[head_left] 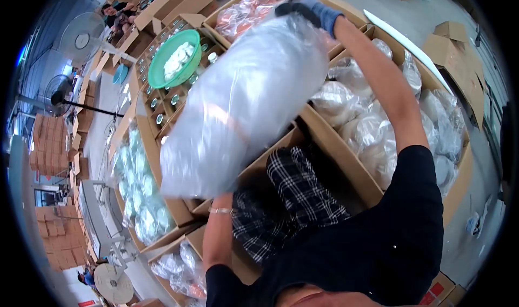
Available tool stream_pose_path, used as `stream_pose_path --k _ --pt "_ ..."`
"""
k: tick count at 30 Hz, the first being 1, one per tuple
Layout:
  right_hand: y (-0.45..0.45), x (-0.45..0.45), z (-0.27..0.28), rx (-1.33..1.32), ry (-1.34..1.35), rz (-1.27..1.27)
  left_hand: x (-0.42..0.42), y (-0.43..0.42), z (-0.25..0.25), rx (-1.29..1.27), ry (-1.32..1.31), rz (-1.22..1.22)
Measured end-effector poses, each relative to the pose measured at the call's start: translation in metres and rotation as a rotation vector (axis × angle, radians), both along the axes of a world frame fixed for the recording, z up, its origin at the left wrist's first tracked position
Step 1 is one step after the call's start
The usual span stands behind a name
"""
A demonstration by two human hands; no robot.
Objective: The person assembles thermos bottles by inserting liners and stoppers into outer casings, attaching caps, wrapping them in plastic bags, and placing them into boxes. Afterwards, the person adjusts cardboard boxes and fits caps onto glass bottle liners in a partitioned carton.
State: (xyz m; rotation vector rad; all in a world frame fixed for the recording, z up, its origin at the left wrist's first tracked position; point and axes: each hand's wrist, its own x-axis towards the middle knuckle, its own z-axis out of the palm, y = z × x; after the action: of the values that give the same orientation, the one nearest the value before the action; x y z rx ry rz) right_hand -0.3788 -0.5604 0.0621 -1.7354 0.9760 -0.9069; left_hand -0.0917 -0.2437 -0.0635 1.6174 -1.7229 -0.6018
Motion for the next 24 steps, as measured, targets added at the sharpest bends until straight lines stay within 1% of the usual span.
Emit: stream_pose_path --k 2,3,4,6,7,8,9,10,12,13,14,16,18,20,22,24 --pt "-0.079 -0.041 -0.020 -1.134 0.415 0.018 -0.048 -0.081 -0.008 -0.023 0.093 -0.065" --pt "-0.062 -0.036 -0.005 -0.230 0.140 -0.163 -0.071 -0.118 -0.013 -0.036 0.118 -0.071" --pt "-0.071 -0.048 -0.016 -0.254 0.132 -0.222 -0.092 -0.150 -0.017 -0.053 0.128 -0.066" --pt "-0.085 -0.079 -0.066 -0.203 0.150 -0.240 -0.128 -0.203 -0.027 -0.027 0.117 -0.027" --pt "-0.093 -0.100 -0.109 -0.259 0.374 -0.275 -0.140 -0.224 -0.030 0.040 0.145 -0.021" --pt "-0.100 -0.120 -0.149 -0.315 0.598 -0.307 -0.146 -0.242 -0.035 0.226 0.296 -0.065" --pt "-0.089 -0.132 -0.176 -0.356 0.711 -0.217 -0.152 -0.260 -0.039 0.415 0.429 -0.080" --pt "-0.068 -0.137 -0.194 -0.393 0.821 -0.123 -0.152 -0.280 -0.068 0.510 0.573 -0.126" --pt "-0.041 -0.123 -0.167 -0.344 1.258 0.109 -0.164 -0.293 -0.086 0.510 0.704 -0.177" --pt "-0.059 -0.142 -0.175 -0.288 1.114 0.159 -0.167 -0.303 -0.092 0.542 0.761 -0.207" --pt "-0.072 -0.153 -0.178 -0.207 0.863 -0.096 -0.168 -0.313 -0.099 0.567 0.788 -0.241" --pt "-0.081 -0.136 -0.131 0.010 0.485 -0.401 -0.166 -0.325 -0.111 0.624 0.799 -0.296" --pt "-0.087 -0.107 -0.114 -0.358 0.050 -0.117 -0.165 -0.331 -0.121 0.637 0.765 -0.339" --pt "-0.062 -0.053 -0.114 -0.422 0.266 -0.024 -0.163 -0.333 -0.128 0.620 0.711 -0.379" --pt "-0.038 -0.028 -0.145 -0.535 0.842 0.089 -0.152 -0.326 -0.132 0.563 0.602 -0.414" --pt "-0.015 -0.011 -0.181 -0.546 1.210 0.032 -0.141 -0.317 -0.132 0.457 0.428 -0.465"
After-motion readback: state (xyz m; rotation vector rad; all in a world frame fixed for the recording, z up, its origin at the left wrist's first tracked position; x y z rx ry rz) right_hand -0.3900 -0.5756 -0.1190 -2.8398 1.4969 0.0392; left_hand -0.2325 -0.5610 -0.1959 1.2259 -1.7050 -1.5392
